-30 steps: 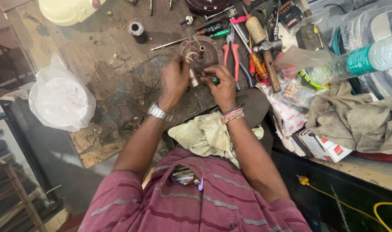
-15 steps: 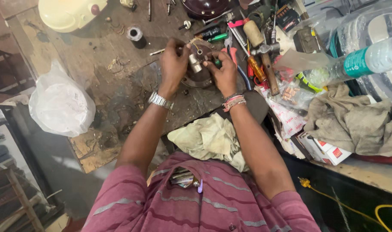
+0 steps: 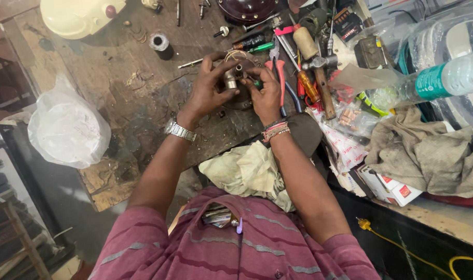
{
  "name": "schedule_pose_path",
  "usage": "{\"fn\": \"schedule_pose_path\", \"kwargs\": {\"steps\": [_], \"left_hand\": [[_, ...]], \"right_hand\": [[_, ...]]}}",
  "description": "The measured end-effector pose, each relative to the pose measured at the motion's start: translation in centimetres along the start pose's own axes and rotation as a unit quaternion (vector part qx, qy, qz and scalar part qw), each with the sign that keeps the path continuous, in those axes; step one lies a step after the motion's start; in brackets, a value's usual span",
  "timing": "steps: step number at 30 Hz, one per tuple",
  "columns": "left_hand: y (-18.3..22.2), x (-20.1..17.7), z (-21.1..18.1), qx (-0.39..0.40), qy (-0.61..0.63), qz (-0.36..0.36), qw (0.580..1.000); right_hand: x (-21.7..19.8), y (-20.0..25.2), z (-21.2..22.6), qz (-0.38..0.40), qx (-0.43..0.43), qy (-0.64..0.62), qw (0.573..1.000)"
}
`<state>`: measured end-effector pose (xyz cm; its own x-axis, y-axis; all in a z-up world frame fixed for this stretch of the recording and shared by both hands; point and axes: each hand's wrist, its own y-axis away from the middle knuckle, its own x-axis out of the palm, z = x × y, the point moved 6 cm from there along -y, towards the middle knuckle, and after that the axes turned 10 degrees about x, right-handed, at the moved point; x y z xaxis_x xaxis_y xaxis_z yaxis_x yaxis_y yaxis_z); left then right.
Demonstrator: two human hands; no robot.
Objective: The person works on a small cylindrical electrical component on a cluttered workbench, using pliers and a screwdriver to strip and twist wires and adjust internal parts. The person wipes the component with a cloth and continues manipulating wires and small parts throughout the clip.
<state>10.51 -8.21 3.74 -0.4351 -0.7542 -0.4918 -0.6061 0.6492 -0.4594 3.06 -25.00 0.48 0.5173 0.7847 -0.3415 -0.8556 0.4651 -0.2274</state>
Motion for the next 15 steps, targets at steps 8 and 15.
{"fn": "schedule_pose_path", "kwargs": {"steps": [8,15], "left_hand": [[-0.3,0.1,-0.1,-0.007,-0.002,0.027,1.0],[-0.4,1.0,0.5,0.003,0.004,-0.041,0.999]], "right_hand": [[0.2,0.0,-0.6,0.003,0.035,-0.03,0.999],[0.2,-0.4,-0.5,-0.022,0.05,0.018,0.998]]}}
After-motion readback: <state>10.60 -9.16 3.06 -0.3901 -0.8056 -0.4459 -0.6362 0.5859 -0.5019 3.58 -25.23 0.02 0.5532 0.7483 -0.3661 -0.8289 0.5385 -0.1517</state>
